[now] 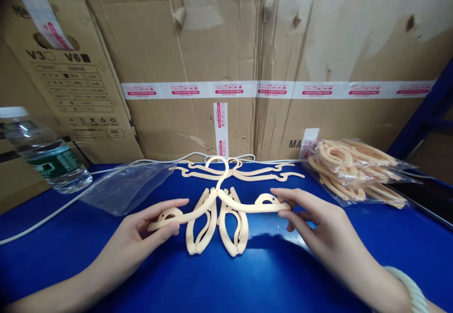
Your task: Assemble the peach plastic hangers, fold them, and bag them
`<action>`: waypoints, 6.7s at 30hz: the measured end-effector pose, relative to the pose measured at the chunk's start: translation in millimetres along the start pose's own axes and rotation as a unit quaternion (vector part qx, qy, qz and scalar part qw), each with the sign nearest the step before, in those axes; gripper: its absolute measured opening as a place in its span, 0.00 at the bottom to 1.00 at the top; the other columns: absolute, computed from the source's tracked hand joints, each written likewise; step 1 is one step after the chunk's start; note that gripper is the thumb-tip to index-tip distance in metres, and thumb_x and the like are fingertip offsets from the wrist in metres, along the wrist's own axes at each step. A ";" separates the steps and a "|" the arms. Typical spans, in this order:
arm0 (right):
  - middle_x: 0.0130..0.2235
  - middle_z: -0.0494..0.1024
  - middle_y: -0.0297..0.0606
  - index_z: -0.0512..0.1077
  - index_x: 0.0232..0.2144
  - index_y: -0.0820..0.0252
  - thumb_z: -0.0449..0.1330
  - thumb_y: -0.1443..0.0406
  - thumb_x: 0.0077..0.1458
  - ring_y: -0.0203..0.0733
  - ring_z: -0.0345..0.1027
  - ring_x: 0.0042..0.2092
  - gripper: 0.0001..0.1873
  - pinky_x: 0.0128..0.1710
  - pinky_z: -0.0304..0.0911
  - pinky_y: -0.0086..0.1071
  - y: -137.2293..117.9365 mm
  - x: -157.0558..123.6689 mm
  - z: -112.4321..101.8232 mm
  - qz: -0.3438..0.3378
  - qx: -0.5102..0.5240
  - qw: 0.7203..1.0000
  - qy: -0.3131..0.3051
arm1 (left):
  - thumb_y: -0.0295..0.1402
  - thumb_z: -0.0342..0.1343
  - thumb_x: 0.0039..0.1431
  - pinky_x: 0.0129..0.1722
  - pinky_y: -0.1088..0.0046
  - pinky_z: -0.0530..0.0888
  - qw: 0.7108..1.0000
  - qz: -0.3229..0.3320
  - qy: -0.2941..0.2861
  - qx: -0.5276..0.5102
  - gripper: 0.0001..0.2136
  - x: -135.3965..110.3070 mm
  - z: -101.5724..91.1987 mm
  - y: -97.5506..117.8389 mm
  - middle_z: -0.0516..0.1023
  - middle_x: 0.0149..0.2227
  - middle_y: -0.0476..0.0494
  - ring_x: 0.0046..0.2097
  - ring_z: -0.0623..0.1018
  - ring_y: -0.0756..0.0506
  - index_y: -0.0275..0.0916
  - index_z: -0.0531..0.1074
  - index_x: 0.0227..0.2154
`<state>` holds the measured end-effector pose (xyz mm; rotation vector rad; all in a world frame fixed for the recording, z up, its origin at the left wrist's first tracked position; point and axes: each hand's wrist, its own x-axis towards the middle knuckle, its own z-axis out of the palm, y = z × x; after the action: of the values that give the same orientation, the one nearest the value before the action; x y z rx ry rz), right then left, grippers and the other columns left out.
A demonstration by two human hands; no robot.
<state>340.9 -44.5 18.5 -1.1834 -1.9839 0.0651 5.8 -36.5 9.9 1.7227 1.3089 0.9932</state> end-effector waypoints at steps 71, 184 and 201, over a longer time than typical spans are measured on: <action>0.67 0.61 0.32 0.64 0.60 0.38 0.59 0.58 0.62 0.51 0.51 0.67 0.25 0.62 0.56 0.44 -34.5 -36.1 13.8 0.074 0.189 0.931 -0.304 | 0.23 0.61 0.56 0.62 0.54 0.65 0.944 0.222 -0.231 -0.076 0.38 -25.9 9.7 -0.2 0.54 0.69 0.45 0.66 0.63 0.35 0.57 0.54 0.65; 0.57 0.70 0.47 0.50 0.68 0.48 0.51 0.62 0.66 0.49 0.69 0.56 0.31 0.52 0.70 0.43 -23.2 -3.7 6.5 -0.165 -0.140 0.939 -0.267 | 0.29 0.57 0.56 0.60 0.56 0.69 0.891 0.270 -0.130 0.342 0.18 -21.5 7.4 14.9 0.73 0.59 0.40 0.61 0.70 0.38 0.41 0.70 0.51; 0.58 0.71 0.48 0.50 0.68 0.51 0.51 0.60 0.66 0.51 0.70 0.56 0.31 0.50 0.73 0.42 -20.2 -6.1 9.4 -0.201 -0.177 0.925 -0.270 | 0.27 0.54 0.57 0.60 0.58 0.68 0.901 0.291 -0.077 0.313 0.16 -23.6 11.7 9.9 0.75 0.55 0.42 0.59 0.72 0.40 0.43 0.70 0.48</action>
<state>321.7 -57.3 16.9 -1.0143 -2.7893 -0.2092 16.1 -62.8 10.4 2.7403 1.0867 0.7477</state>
